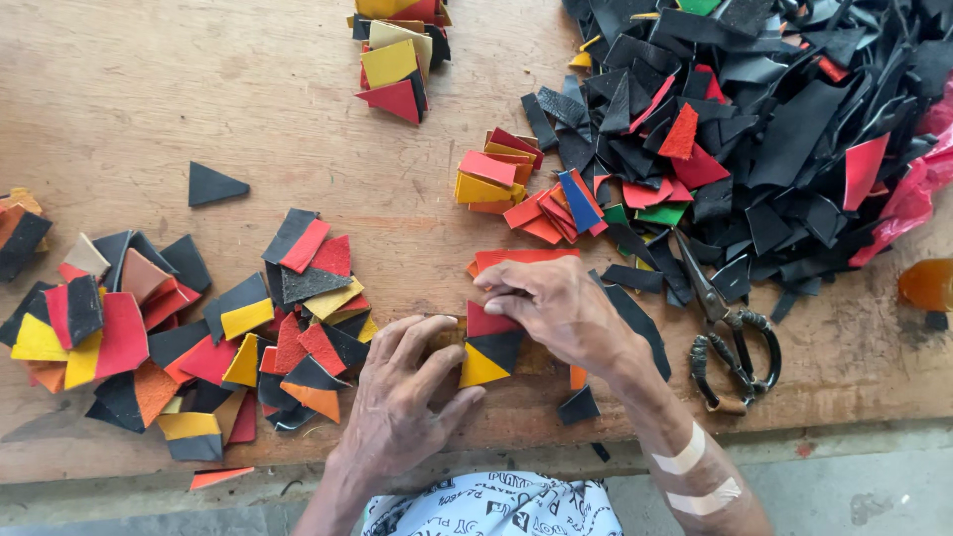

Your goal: The person arranges small triangular leather pieces of various colors on a wooden table, aligning them into small stacks. They occasionally use scissors to trim edges and apply adhesive from a small container to join pieces. The person continues assembling and stacking the pieces throughout the clip.

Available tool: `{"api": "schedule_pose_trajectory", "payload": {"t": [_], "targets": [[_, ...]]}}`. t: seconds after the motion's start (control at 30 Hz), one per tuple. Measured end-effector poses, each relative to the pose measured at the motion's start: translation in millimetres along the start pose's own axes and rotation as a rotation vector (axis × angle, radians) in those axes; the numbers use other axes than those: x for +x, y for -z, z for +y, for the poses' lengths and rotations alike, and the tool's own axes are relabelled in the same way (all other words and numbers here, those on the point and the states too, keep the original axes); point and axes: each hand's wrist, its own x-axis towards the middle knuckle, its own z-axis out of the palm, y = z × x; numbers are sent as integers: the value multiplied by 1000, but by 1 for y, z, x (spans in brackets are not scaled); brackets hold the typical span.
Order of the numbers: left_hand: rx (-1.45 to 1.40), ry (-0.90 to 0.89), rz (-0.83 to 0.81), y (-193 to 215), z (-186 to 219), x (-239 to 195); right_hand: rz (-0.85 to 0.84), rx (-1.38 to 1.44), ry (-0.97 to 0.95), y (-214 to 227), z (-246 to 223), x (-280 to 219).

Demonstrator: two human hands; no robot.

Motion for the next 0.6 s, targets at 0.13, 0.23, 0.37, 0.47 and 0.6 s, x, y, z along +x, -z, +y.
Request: {"api": "schedule_pose_trajectory", "payload": {"t": [0.13, 0.23, 0.37, 0.47, 0.6], "targets": [[-132, 45, 38, 7, -1, -1, 109, -22, 24, 15, -3, -11], [-148, 70, 75, 8, 0, 0, 175, -154, 42, 20, -4, -25], [-42, -26, 27, 4, 3, 2, 162, -179, 26, 4, -4, -43], [26, -92, -20, 0, 7, 2, 195, -161, 19, -13, 1, -47], [83, -81, -46, -5, 9, 4, 265, -187, 33, -24, 7, -46]]}}
